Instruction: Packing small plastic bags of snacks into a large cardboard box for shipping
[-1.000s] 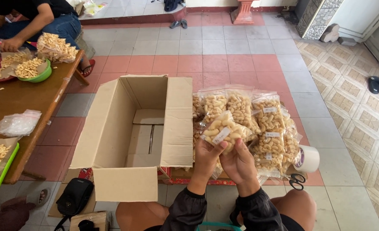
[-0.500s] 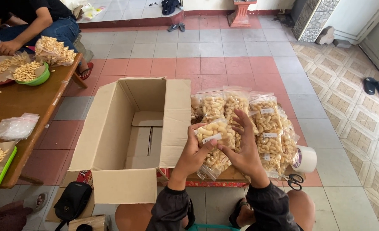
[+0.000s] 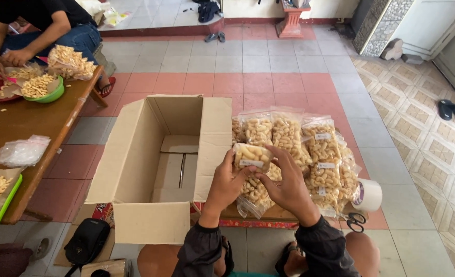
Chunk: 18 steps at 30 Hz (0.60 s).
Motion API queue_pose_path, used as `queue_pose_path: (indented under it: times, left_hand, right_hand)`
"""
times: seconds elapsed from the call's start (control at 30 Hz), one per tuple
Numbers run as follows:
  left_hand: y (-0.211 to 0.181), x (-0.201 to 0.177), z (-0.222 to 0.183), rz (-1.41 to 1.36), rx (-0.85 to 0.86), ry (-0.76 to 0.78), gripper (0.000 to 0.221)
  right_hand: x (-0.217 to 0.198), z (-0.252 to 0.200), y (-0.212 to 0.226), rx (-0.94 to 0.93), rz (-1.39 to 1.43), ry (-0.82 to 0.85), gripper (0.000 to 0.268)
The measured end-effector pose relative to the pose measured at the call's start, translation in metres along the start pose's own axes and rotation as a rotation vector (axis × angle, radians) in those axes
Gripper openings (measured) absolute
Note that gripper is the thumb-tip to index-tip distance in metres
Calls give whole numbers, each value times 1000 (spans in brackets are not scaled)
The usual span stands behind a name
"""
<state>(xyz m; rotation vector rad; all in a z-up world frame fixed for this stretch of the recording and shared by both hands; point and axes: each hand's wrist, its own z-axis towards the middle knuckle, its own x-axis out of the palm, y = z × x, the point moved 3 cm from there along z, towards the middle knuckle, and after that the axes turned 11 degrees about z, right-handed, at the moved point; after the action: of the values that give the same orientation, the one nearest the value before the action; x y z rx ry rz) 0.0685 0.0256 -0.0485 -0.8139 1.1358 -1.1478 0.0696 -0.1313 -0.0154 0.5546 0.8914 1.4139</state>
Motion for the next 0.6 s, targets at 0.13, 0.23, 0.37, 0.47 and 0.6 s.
queue_pose_path:
  times: [0.13,0.23,0.37,0.47,0.6]
  left_hand:
    - [6,-2,-2,67,33,34,49]
    - [11,-2,0,227,96,97,50]
    - [-6,-9,-3,265,133,82,53]
    - [-22,-21,-12,333,115,143,59]
    - [-52,-41,-27,464,129,269,72]
  right_hand:
    - [-9,6,14,47,-86,94,75]
    - [-8,13,28,-32,-152,169,74]
    - [-5,13,30,-66,-132,259,47]
    - [0,14,30,-85,-125,256,42]
    - [5,13,17,-112,-190,258,37]
